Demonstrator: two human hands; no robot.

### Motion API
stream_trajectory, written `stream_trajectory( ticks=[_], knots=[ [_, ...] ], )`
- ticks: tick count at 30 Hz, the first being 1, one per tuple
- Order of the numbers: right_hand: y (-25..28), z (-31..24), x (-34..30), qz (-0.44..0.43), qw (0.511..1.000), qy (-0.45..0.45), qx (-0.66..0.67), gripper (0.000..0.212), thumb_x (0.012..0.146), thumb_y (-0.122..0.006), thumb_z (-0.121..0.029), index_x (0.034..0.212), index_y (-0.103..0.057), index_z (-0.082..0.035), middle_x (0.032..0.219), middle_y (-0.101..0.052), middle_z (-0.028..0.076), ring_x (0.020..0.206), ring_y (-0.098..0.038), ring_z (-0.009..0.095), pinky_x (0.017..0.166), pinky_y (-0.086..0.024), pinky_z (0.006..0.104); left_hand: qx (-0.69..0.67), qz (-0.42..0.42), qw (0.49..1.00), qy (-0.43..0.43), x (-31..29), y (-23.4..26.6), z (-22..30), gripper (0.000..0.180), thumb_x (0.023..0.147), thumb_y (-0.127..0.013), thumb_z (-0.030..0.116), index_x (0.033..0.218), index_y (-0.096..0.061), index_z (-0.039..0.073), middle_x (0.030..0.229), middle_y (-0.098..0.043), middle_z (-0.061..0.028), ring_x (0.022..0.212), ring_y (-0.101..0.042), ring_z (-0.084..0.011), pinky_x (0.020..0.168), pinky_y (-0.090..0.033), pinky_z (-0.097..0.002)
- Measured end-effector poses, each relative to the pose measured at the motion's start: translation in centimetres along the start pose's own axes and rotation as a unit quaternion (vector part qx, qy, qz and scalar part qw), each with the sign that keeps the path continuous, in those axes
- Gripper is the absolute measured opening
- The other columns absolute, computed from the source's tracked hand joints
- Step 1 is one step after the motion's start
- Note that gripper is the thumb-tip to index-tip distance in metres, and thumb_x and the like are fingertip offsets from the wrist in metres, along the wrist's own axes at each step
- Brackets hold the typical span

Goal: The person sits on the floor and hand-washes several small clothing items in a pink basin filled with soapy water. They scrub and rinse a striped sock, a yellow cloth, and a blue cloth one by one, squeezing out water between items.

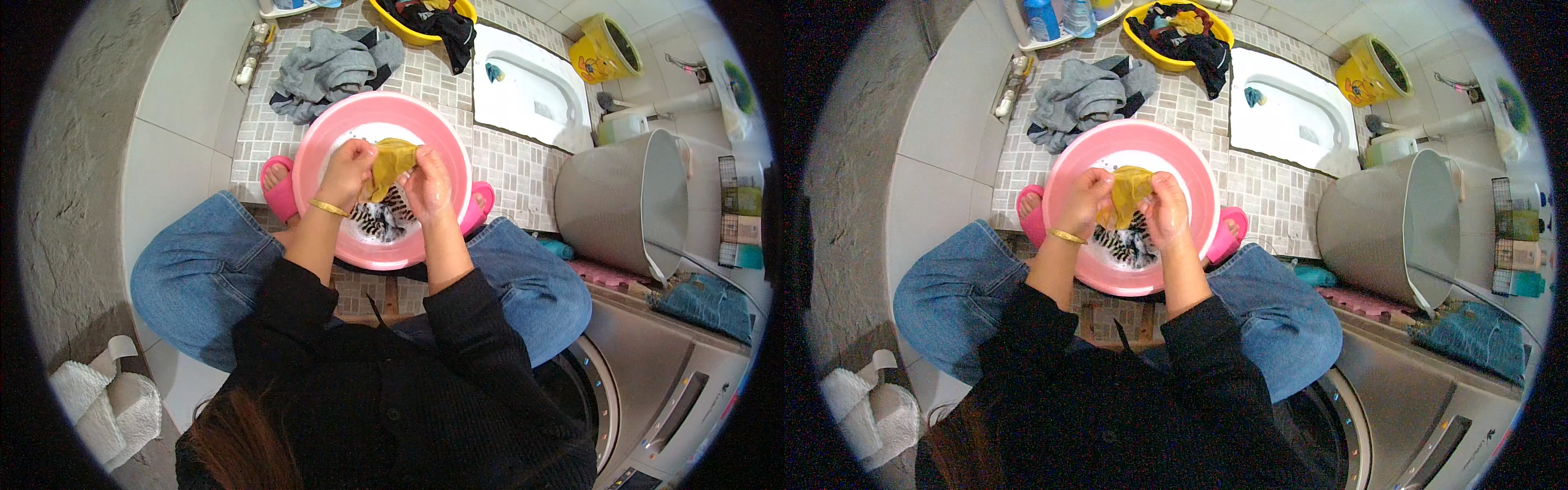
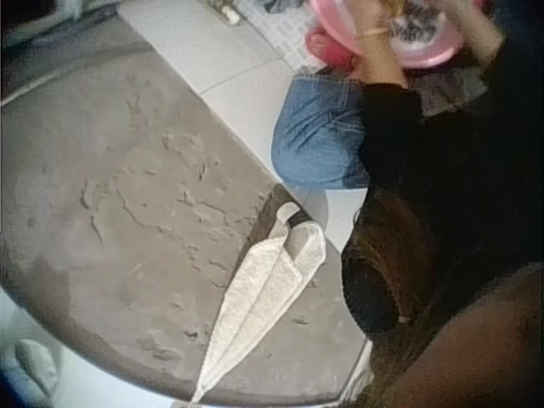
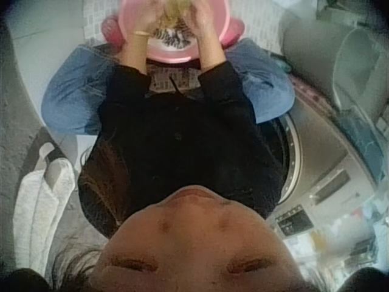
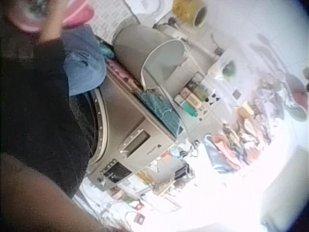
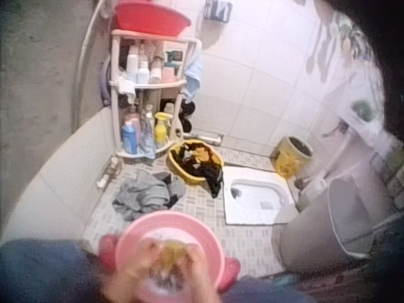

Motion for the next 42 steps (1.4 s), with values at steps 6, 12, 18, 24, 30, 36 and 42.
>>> stream_trajectory(
  ticks=[6,12,18,24,30,36,42],
  knots=[
    [2.1,-0.1,0.9,0.083,0.993,0.060,-0.057,0.016,0.093,-0.044,-0.021,0.092,-0.049,-0.006,0.095,-0.056,0.007,0.091,-0.054,0.017,0.083,-0.044,0.0358,-0.035,0.006,0.999,-0.004,-0.8,-0.9,0.9,0.006,0.090,-0.048,0.012,0.088,-0.050,0.007,0.086,-0.051,-0.0003,0.077,-0.049,-0.0086,0.070,-0.043,-0.0233],
    [1.2,-0.5,0.5,0.117,0.969,0.116,-0.182,0.012,0.092,-0.047,-0.019,0.091,-0.049,-0.007,0.085,-0.051,0.002,0.080,-0.049,0.010,0.075,-0.042,0.0254,-0.054,0.013,0.997,-0.050,-0.6,-1.3,0.1,0.009,0.091,-0.048,0.015,0.092,-0.049,0.006,0.086,-0.050,0.0001,0.077,-0.048,-0.0079,0.072,-0.042,-0.0227],
    [0.3,0.1,0.5,0.083,0.953,0.078,-0.281,0.010,0.090,-0.049,-0.017,0.088,-0.051,-0.007,0.082,-0.052,0.001,0.078,-0.048,0.010,0.072,-0.040,0.0234,0.094,-0.008,0.995,-0.016,-0.8,-1.3,0.4,0.022,0.090,-0.052,0.020,0.100,-0.048,0.001,0.086,-0.056,-0.0048,0.076,-0.053,-0.0104,0.068,-0.045,-0.0244],
    [-0.1,-0.8,3.2,0.038,0.850,0.046,-0.524,0.021,0.082,-0.056,-0.023,0.088,-0.053,-0.003,0.078,-0.058,0.011,0.073,-0.056,0.018,0.067,-0.046,0.0320,0.163,-0.106,0.978,0.069,-1.4,-3.0,0.8,0.029,0.087,-0.056,0.023,0.105,-0.052,0.001,0.092,-0.059,-0.0043,0.082,-0.056,-0.0118,0.073,-0.046,-0.0263],
    [-6.8,-3.7,6.2,-0.062,0.637,0.074,-0.765,0.021,0.072,-0.055,-0.019,0.083,-0.067,-0.006,0.084,-0.064,0.019,0.081,-0.062,0.036,0.072,-0.047,0.0464,0.045,-0.177,0.973,0.140,-3.0,-5.5,-0.8,0.031,0.081,-0.055,0.014,0.110,-0.050,0.004,0.099,-0.057,-0.0072,0.085,-0.058,-0.0194,0.066,-0.051,-0.0332],
    [-16.3,-7.3,2.8,-0.206,0.380,0.328,-0.840,0.011,0.067,-0.059,-0.019,0.071,-0.067,-0.012,0.075,-0.065,0.009,0.072,-0.063,0.029,0.065,-0.045,0.0456,0.118,-0.133,0.982,0.061,-2.6,-4.1,-0.2,0.029,0.082,-0.054,0.016,0.109,-0.051,0.004,0.095,-0.057,-0.0050,0.084,-0.057,-0.0182,0.068,-0.050,-0.0316],
    [-15.9,-12.2,2.4,-0.169,0.325,0.309,-0.878,0.013,0.068,-0.059,-0.016,0.077,-0.066,-0.010,0.077,-0.065,0.010,0.075,-0.062,0.028,0.067,-0.046,0.0435,0.176,-0.140,0.974,0.031,-3.1,-5.1,0.4,0.027,0.081,-0.053,0.015,0.106,-0.052,0.003,0.092,-0.058,-0.0052,0.081,-0.057,-0.0173,0.068,-0.049,-0.0306]
  ],
)
Point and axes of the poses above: each hand's wrist, its own x-axis towards the middle knuckle, its own y-axis out of the back of the hand, z = x × y, the point moved 5 cm from there along x, towards the middle knuckle
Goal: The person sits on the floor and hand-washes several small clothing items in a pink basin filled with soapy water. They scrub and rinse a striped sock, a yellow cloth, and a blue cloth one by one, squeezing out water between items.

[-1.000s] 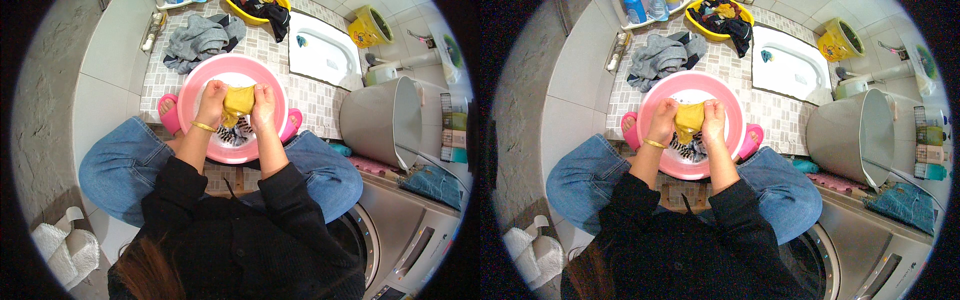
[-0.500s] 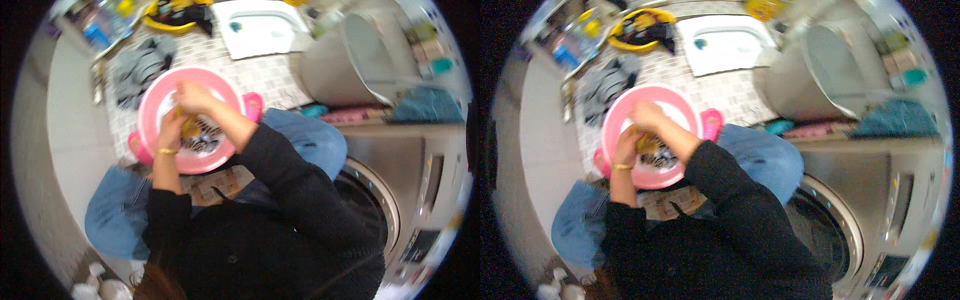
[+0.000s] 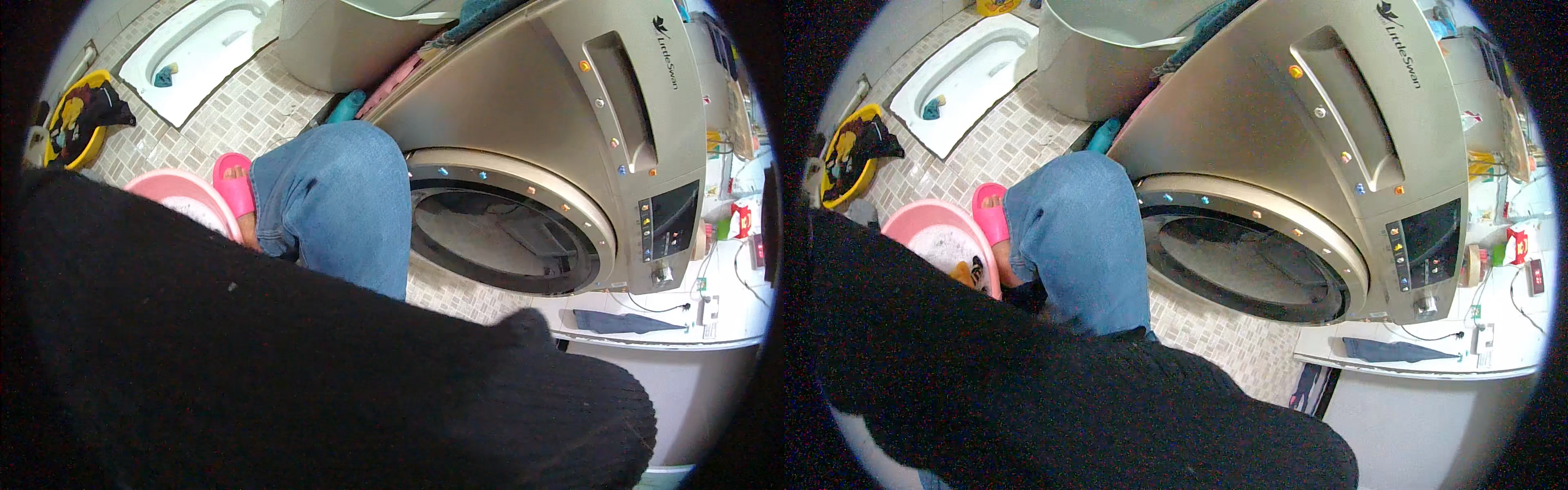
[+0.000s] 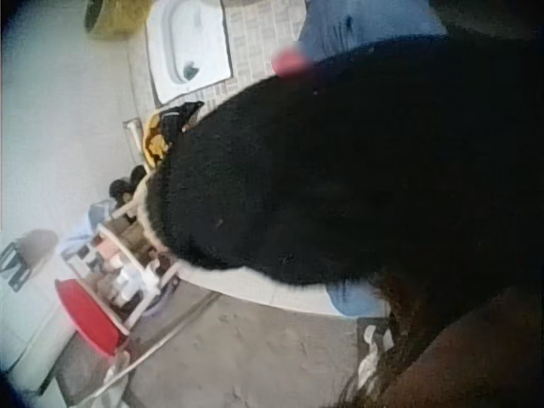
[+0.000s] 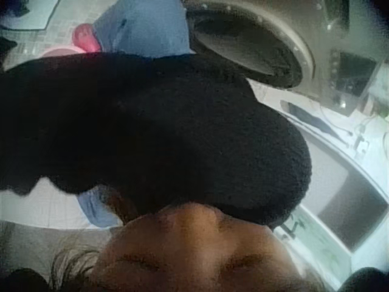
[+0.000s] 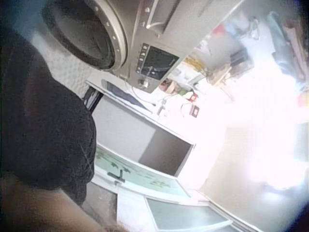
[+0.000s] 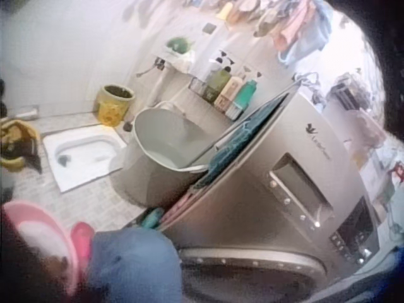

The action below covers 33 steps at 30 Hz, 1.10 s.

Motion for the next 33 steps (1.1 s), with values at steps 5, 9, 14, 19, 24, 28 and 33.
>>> stream_trajectory(
  ticks=[5,9,14,19,24,28,33],
  knots=[
    [-0.3,3.6,2.5,-0.068,0.997,-0.028,-0.024,0.016,0.069,-0.058,-0.014,0.083,-0.064,-0.009,0.079,-0.065,0.010,0.077,-0.062,0.027,0.068,-0.046,0.0417,0.013,0.007,1.000,-0.014,-0.3,0.0,0.6,0.026,0.080,-0.053,0.014,0.103,-0.053,0.002,0.089,-0.059,-0.0054,0.079,-0.058,-0.0166,0.068,-0.049,-0.0298],
    [0.0,5.7,4.8,-0.098,0.994,-0.035,-0.039,0.018,0.070,-0.057,-0.012,0.087,-0.063,-0.008,0.081,-0.065,0.011,0.078,-0.061,0.026,0.069,-0.046,0.0404,0.024,0.021,0.999,-0.033,-0.8,-0.2,1.6,0.025,0.080,-0.052,0.013,0.101,-0.054,0.001,0.087,-0.059,-0.0056,0.077,-0.058,-0.0161,0.068,-0.048,-0.0291],
    [0.2,4.9,7.4,-0.145,0.987,-0.031,-0.057,0.022,0.071,-0.057,-0.010,0.092,-0.062,-0.007,0.083,-0.064,0.012,0.080,-0.061,0.025,0.071,-0.046,0.0386,0.036,0.041,0.997,-0.050,-2.2,0.4,3.3,0.024,0.079,-0.052,0.012,0.099,-0.055,0.000,0.084,-0.060,-0.0058,0.075,-0.058,-0.0154,0.067,-0.048,-0.0283],
    [-2.8,5.5,4.8,-0.218,0.971,-0.065,0.075,0.026,0.072,-0.056,-0.008,0.098,-0.060,-0.006,0.085,-0.064,0.013,0.082,-0.060,0.023,0.072,-0.046,0.0369,0.033,0.030,0.998,-0.040,0.0,0.6,2.3,0.021,0.080,-0.051,0.012,0.096,-0.057,0.000,0.083,-0.060,-0.0058,0.073,-0.056,-0.0132,0.066,-0.046,-0.0275],
    [-15.0,3.4,-4.2,-0.242,0.876,-0.058,0.413,0.033,0.069,-0.056,-0.003,0.100,-0.063,-0.010,0.094,-0.065,0.011,0.086,-0.060,0.025,0.077,-0.046,0.0380,-0.142,0.021,0.989,-0.032,-1.1,-0.1,5.7,0.013,0.087,-0.051,0.011,0.096,-0.055,0.004,0.085,-0.057,-0.0021,0.074,-0.054,-0.0084,0.067,-0.045,-0.0238],
    [-17.7,-0.1,-8.8,-0.264,0.838,-0.078,0.470,0.033,0.073,-0.057,-0.008,0.106,-0.060,-0.008,0.101,-0.062,0.011,0.095,-0.057,0.023,0.084,-0.043,0.0317,-0.127,0.061,0.987,-0.081,-0.5,1.7,7.3,0.012,0.088,-0.050,0.011,0.096,-0.053,0.004,0.085,-0.056,-0.0012,0.074,-0.053,-0.0078,0.067,-0.045,-0.0233],
    [-24.3,2.1,-12.4,-0.174,0.646,-0.230,0.706,0.025,0.081,-0.057,-0.017,0.102,-0.059,-0.005,0.093,-0.061,0.006,0.085,-0.056,0.016,0.077,-0.045,0.0282,-0.084,0.258,0.954,-0.125,1.9,7.6,5.2,0.011,0.089,-0.048,0.012,0.095,-0.053,0.004,0.084,-0.055,-0.0014,0.074,-0.053,-0.0092,0.067,-0.044,-0.0238]
  ],
)
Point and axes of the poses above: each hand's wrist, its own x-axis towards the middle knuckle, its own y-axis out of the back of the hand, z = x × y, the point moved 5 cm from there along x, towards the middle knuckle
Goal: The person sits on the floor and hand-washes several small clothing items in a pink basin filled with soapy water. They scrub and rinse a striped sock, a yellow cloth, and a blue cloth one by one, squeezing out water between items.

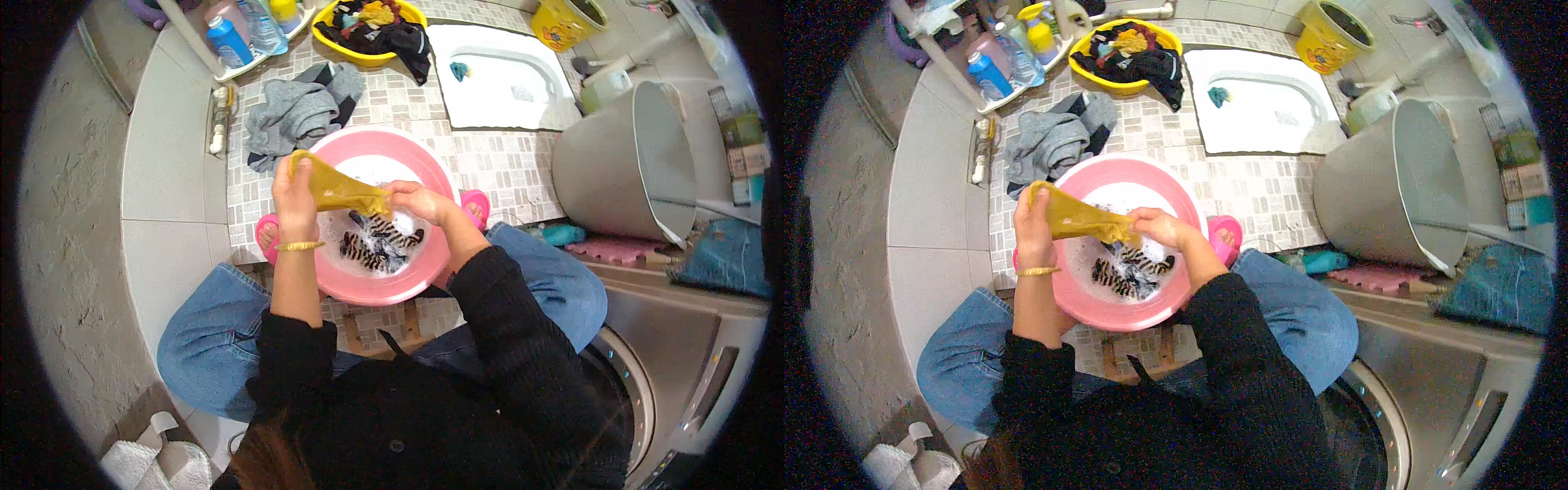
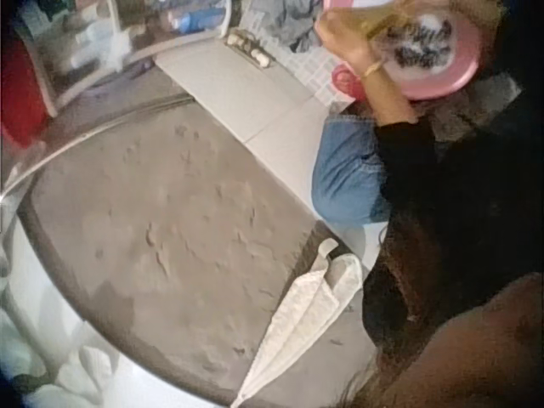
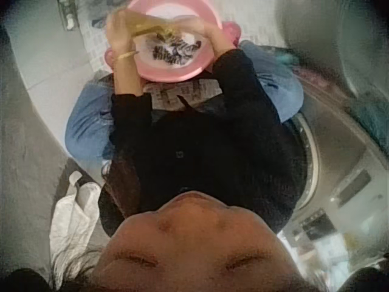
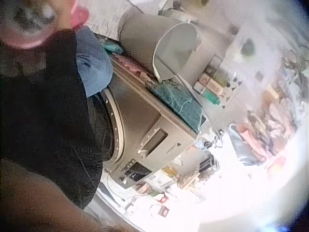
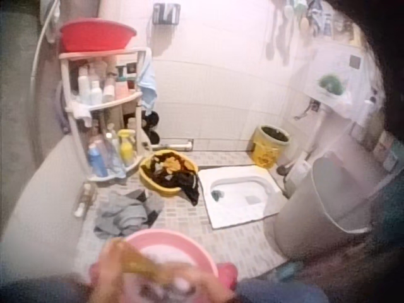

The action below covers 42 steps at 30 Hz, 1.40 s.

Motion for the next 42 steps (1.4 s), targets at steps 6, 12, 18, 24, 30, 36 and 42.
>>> stream_trajectory(
  ticks=[6,12,18,24,30,36,42],
  knots=[
    [1.7,-1.0,0.2,0.130,0.989,-0.073,-0.013,0.016,0.080,-0.062,-0.011,0.094,-0.057,-0.006,0.083,-0.060,0.004,0.075,-0.054,0.012,0.069,-0.045,0.0276,0.334,0.113,0.933,-0.065,2.3,4.3,-6.7,0.022,0.089,-0.045,0.019,0.097,-0.051,0.000,0.087,-0.057,-0.0195,0.080,-0.056,-0.0348,0.072,-0.043,-0.0392],
    [3.8,2.2,0.5,0.338,0.898,0.070,-0.273,0.027,0.071,-0.064,-0.004,0.096,-0.053,-0.002,0.087,-0.056,0.012,0.081,-0.055,0.022,0.076,-0.045,0.0304,0.417,0.065,0.905,0.047,2.5,1.0,-11.9,0.028,0.085,-0.050,0.025,0.106,-0.052,0.006,0.107,-0.054,-0.0231,0.098,-0.052,-0.0398,0.081,-0.042,-0.0465],
    [-0.7,5.5,1.3,0.453,0.857,-0.155,-0.188,0.057,0.080,-0.060,-0.038,0.117,-0.044,0.003,0.115,-0.047,0.022,0.108,-0.043,0.033,0.097,-0.030,0.0436,0.580,-0.010,0.808,0.100,0.8,-0.1,-17.2,0.030,0.076,-0.060,0.024,0.102,-0.056,0.009,0.129,-0.035,-0.0218,0.117,-0.038,-0.0395,0.090,-0.039,-0.0462],
    [-1.9,11.9,4.0,-0.046,0.775,-0.057,0.627,0.043,0.088,-0.050,-0.038,0.115,-0.049,-0.004,0.111,-0.055,0.012,0.099,-0.054,0.025,0.087,-0.044,0.0407,0.355,-0.148,0.917,-0.107,-7.0,-8.9,-10.1,0.022,0.070,-0.059,0.012,0.088,-0.052,0.003,0.104,-0.045,-0.0204,0.085,-0.053,-0.0400,0.070,-0.046,-0.0447],
    [-7.4,3.8,2.8,0.175,0.746,-0.020,0.642,0.035,0.091,-0.047,-0.033,0.112,-0.051,-0.004,0.105,-0.058,0.012,0.093,-0.057,0.025,0.081,-0.048,0.0355,0.409,-0.043,0.909,-0.063,-2.1,-5.7,-8.9,0.025,0.077,-0.057,0.017,0.099,-0.051,0.007,0.084,-0.058,-0.0187,0.076,-0.059,-0.0360,0.067,-0.046,-0.0435],
    [-4.5,3.9,2.1,0.133,0.756,-0.007,0.641,0.038,0.094,-0.035,-0.037,0.093,-0.055,-0.005,0.084,-0.059,0.011,0.076,-0.058,0.023,0.070,-0.049,0.0361,0.327,-0.099,0.934,-0.109,-6.4,-7.2,-7.7,0.021,0.079,-0.063,0.028,0.087,-0.059,0.008,0.079,-0.062,-0.0172,0.071,-0.062,-0.0326,0.064,-0.048,-0.0394],
    [-9.0,-1.4,1.8,0.254,0.749,-0.063,0.609,0.034,0.095,-0.033,-0.035,0.092,-0.054,-0.008,0.082,-0.059,0.011,0.075,-0.058,0.025,0.069,-0.050,0.0366,0.434,-0.033,0.900,0.024,-0.8,-3.9,-9.1,0.026,0.077,-0.063,0.029,0.071,-0.065,0.004,0.069,-0.061,-0.0200,0.061,-0.061,-0.0319,0.057,-0.048,-0.0404]
  ],
)
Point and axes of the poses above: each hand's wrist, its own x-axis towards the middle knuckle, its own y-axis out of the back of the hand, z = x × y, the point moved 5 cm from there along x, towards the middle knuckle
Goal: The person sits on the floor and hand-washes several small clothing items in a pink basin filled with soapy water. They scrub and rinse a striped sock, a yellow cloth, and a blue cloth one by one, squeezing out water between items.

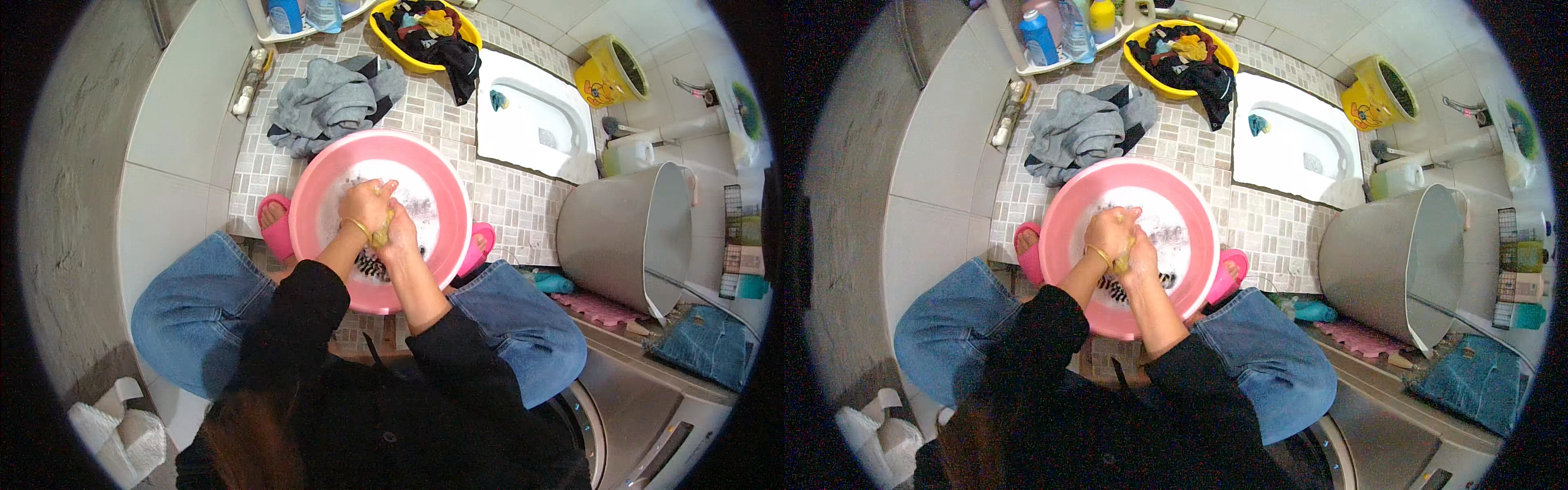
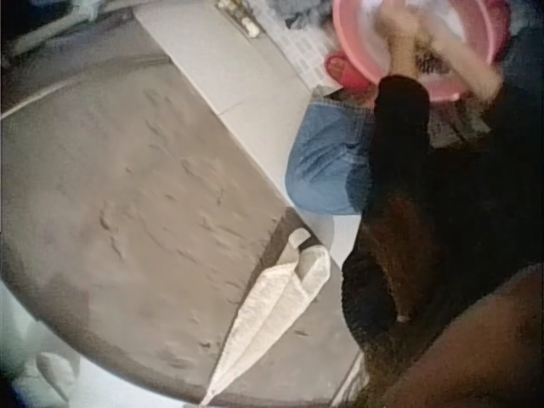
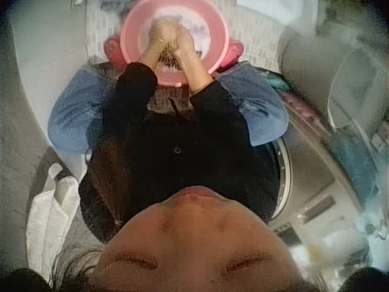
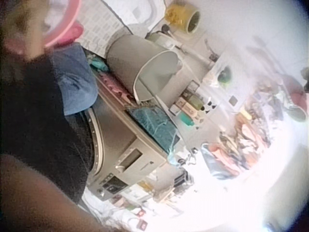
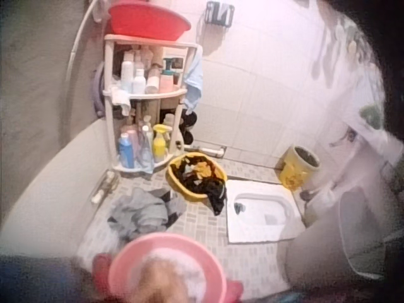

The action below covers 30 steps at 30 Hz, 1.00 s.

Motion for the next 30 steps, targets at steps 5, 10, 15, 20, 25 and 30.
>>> stream_trajectory(
  ticks=[5,10,15,20,25,30],
  knots=[
    [1.6,-3.2,0.4,-0.024,0.997,-0.071,-0.026,0.037,0.094,-0.034,-0.038,0.090,-0.054,-0.007,0.088,-0.060,0.012,0.078,-0.059,0.027,0.071,-0.050,0.0408,0.051,-0.037,0.994,-0.086,-5.9,-0.1,3.6,0.033,0.082,-0.053,0.036,0.066,-0.063,0.008,0.064,-0.059,-0.0185,0.057,-0.059,-0.0348,0.054,-0.047,-0.0438],
    [2.1,-0.9,0.6,-0.044,0.995,-0.038,-0.077,0.038,0.091,-0.044,-0.041,0.100,-0.054,-0.005,0.093,-0.059,0.010,0.084,-0.059,0.024,0.075,-0.050,0.0388,0.049,0.069,0.995,-0.042,-0.9,1.3,0.3,0.038,0.085,-0.049,0.038,0.067,-0.063,0.007,0.066,-0.061,-0.0168,0.062,-0.060,-0.0302,0.057,-0.047,-0.0399],
    [-1.1,-4.1,-2.3,-0.098,0.986,-0.041,-0.125,0.033,0.093,-0.040,-0.034,0.112,-0.050,-0.009,0.101,-0.058,0.006,0.091,-0.056,0.021,0.075,-0.047,0.0362,-0.361,0.046,0.925,0.109,1.0,2.9,-7.1,0.046,0.086,-0.052,0.046,0.080,-0.063,0.002,0.066,-0.059,-0.0070,0.057,-0.056,-0.0167,0.055,-0.044,-0.0301],
    [0.2,-6.2,-2.7,-0.105,0.979,0.040,-0.173,0.032,0.089,-0.039,-0.015,0.119,-0.049,-0.008,0.110,-0.057,0.006,0.096,-0.055,0.020,0.075,-0.046,0.0351,-0.591,-0.024,0.794,0.136,-0.3,3.6,-6.1,0.039,0.086,-0.056,0.040,0.095,-0.060,0.003,0.080,-0.057,-0.0024,0.063,-0.054,-0.0105,0.056,-0.044,-0.0224],
    [0.5,-7.2,-3.2,-0.131,0.969,0.086,-0.189,0.032,0.081,-0.049,0.005,0.113,-0.051,0.002,0.105,-0.058,0.014,0.093,-0.059,0.023,0.078,-0.050,0.0358,-0.560,-0.038,0.824,0.082,0.5,5.5,-6.3,0.026,0.082,-0.066,0.024,0.094,-0.059,0.002,0.084,-0.058,-0.0021,0.069,-0.057,-0.0105,0.058,-0.048,-0.0234],
    [1.3,-7.1,-3.0,-0.086,0.953,0.116,-0.266,0.018,0.087,-0.051,-0.007,0.103,-0.055,0.001,0.098,-0.060,0.011,0.091,-0.058,0.021,0.081,-0.046,0.0330,-0.534,-0.040,0.838,0.100,0.2,5.9,-6.1,0.026,0.080,-0.068,0.023,0.094,-0.060,0.003,0.086,-0.059,-0.0037,0.073,-0.057,-0.0104,0.059,-0.048,-0.0234]
  ],
)
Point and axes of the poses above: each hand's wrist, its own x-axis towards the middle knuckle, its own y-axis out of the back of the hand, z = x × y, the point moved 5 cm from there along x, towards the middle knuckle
